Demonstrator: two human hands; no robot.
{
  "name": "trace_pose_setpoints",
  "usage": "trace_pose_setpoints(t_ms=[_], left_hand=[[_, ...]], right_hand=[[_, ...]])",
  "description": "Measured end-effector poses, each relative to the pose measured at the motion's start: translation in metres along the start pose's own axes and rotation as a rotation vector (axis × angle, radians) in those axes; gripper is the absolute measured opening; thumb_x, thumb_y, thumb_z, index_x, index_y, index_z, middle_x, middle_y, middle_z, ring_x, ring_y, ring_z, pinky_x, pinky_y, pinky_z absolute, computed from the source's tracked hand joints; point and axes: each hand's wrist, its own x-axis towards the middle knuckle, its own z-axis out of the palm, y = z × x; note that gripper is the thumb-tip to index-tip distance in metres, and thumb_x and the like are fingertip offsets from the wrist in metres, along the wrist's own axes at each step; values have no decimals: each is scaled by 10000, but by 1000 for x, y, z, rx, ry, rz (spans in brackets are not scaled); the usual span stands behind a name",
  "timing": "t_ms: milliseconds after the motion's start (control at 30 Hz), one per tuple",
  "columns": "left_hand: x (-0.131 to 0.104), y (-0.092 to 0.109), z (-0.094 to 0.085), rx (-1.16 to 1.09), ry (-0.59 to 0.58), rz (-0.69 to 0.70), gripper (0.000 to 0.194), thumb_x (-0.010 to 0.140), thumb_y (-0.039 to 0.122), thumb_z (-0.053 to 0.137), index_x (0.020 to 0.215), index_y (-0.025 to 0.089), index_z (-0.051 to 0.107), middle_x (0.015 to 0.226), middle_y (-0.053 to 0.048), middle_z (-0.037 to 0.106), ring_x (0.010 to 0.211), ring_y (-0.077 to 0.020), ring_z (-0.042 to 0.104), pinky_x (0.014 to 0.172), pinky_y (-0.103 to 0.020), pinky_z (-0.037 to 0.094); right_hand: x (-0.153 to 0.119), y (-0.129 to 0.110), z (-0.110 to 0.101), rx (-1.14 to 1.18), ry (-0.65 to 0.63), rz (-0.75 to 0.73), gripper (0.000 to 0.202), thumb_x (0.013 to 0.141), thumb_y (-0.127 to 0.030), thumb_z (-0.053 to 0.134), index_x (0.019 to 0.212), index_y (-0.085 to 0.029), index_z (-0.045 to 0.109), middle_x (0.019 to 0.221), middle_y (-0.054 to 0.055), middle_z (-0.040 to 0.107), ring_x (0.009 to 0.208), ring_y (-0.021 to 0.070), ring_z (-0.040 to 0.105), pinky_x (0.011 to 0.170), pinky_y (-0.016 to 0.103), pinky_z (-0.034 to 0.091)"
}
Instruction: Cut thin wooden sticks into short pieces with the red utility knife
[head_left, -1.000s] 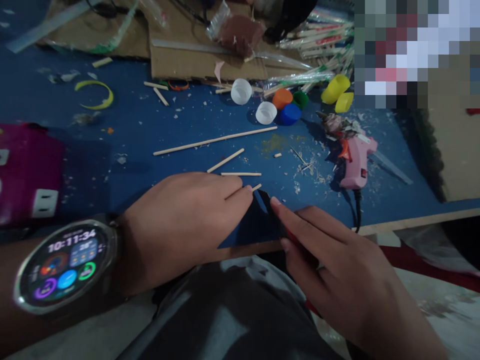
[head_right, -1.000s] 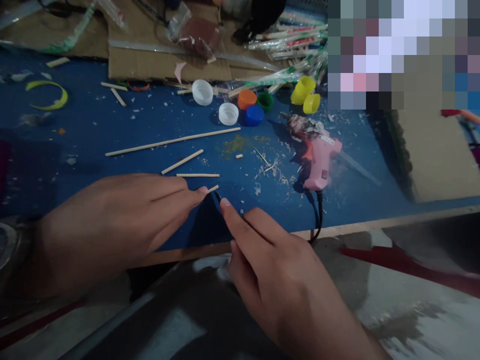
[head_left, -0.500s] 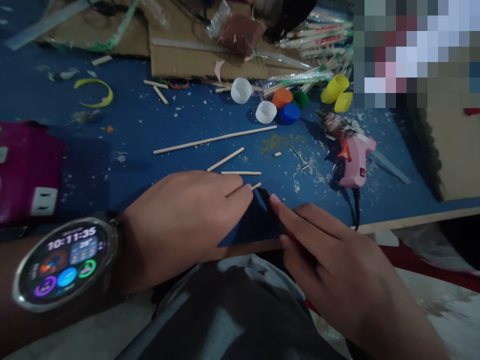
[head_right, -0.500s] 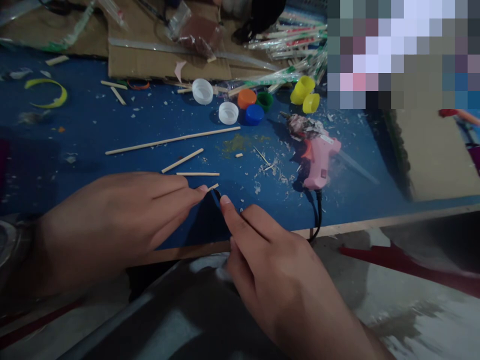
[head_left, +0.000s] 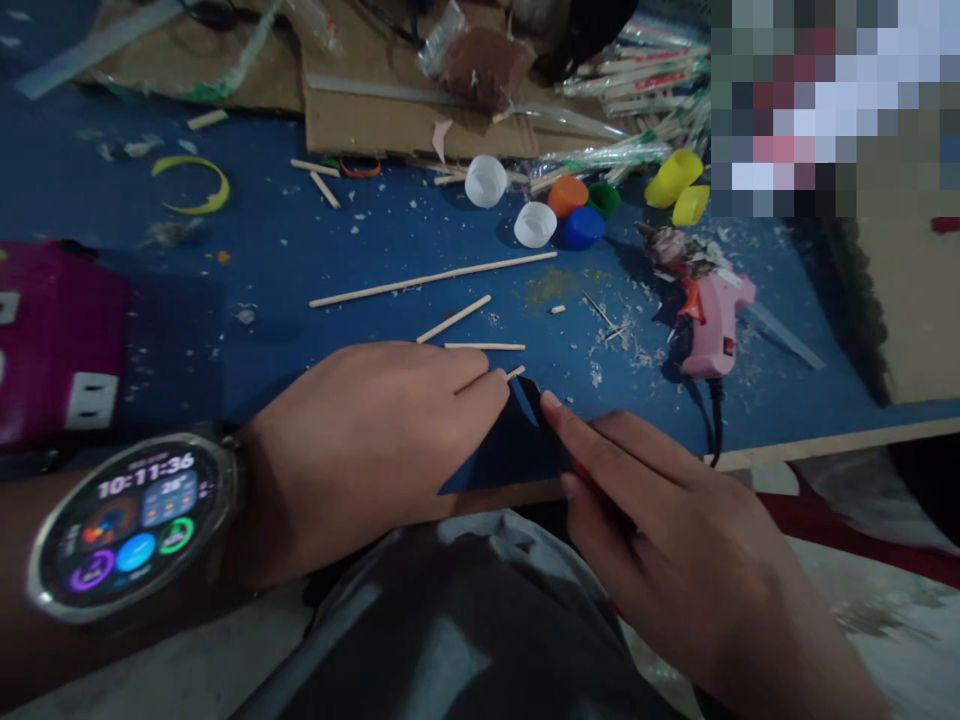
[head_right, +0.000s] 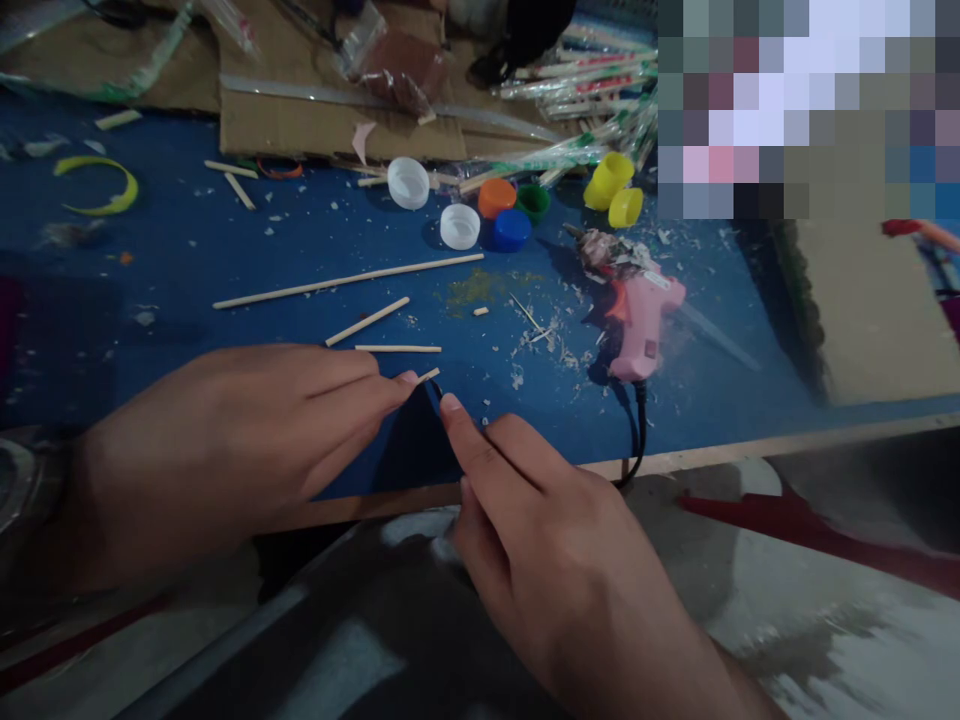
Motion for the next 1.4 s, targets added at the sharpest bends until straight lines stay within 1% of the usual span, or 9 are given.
trace_pose_setpoints(t_ms=[100, 233, 467, 600, 767, 967, 1033, 1233, 1400], left_hand=[[-1, 0, 0, -27, 10, 7, 581, 1059, 755, 683, 1104, 182, 773, 992, -104, 808, 830, -303, 773, 689, -420, 545], [-2, 0, 1, -61, 5, -3, 533, 1067, 693, 710, 1117, 166, 778, 954, -101, 794, 828, -307, 765, 693, -423, 534], [0, -1, 2, -53, 6, -9, 474, 1069, 667, 714, 1072, 196, 767, 982, -98, 795, 847, -298, 759, 715, -414, 534], [1, 0, 1, -42, 12, -5, 518, 1041, 711, 740, 1070, 194, 759, 967, -86, 789, 830, -294, 757, 705, -413, 534], [-1, 0, 0, -38, 15, -9, 604, 1070, 801, 624, 1043, 210, 747, 897, -67, 758, 812, -278, 741, 704, -392, 516], [-2, 0, 2, -53, 43, -1, 575, 1128, 723, 566, 1060, 186, 761, 929, -82, 764, 805, -294, 734, 691, -422, 509], [-1, 0, 3, -59, 52, 10, 579, 1116, 735, 580, 1025, 191, 755, 892, -73, 747, 766, -283, 713, 668, -416, 491], [1, 1, 0, -30, 20, -4, 511, 1116, 688, 618, 1044, 201, 753, 923, -72, 768, 792, -267, 727, 689, -391, 500], [0, 1, 0, -26, 41, 4, 505, 1087, 681, 688, 1089, 182, 764, 939, -75, 779, 830, -291, 757, 726, -416, 543]], right_hand=[[0, 0, -1, -13, -2, 1, 468, 1123, -128, 523, 1552, -82, 705, 1145, 117, 853, 803, 234, 857, 615, 358, 714], [0, -1, -2, -11, -15, 0, 476, 1121, -127, 526, 1561, -79, 698, 1180, 126, 851, 795, 236, 854, 605, 363, 711], [0, 0, -1, -3, -17, -10, 483, 1112, -124, 544, 1571, -83, 690, 1168, 120, 847, 840, 247, 861, 644, 376, 723], [0, 0, -1, 7, -16, -11, 480, 1115, -119, 538, 1569, -75, 690, 1181, 123, 848, 842, 239, 863, 661, 367, 725], [0, 0, 0, 1, 0, -5, 468, 1116, -128, 545, 1552, -77, 707, 1185, 121, 852, 826, 230, 862, 658, 357, 722], [2, 0, 0, 2, 4, -11, 459, 1118, -133, 540, 1534, -70, 724, 1161, 124, 855, 815, 231, 860, 649, 348, 722], [3, 0, 1, -3, 13, -9, 459, 1116, -131, 539, 1530, -64, 727, 1161, 128, 858, 825, 232, 864, 654, 346, 724], [3, -2, 1, -46, 26, -22, 460, 1113, -117, 531, 1522, -43, 730, 1130, 118, 854, 772, 232, 847, 611, 369, 704], [5, -5, 0, -105, 28, -76, 454, 1108, -91, 520, 1500, 13, 722, 1058, 109, 835, 722, 223, 816, 554, 372, 671]])
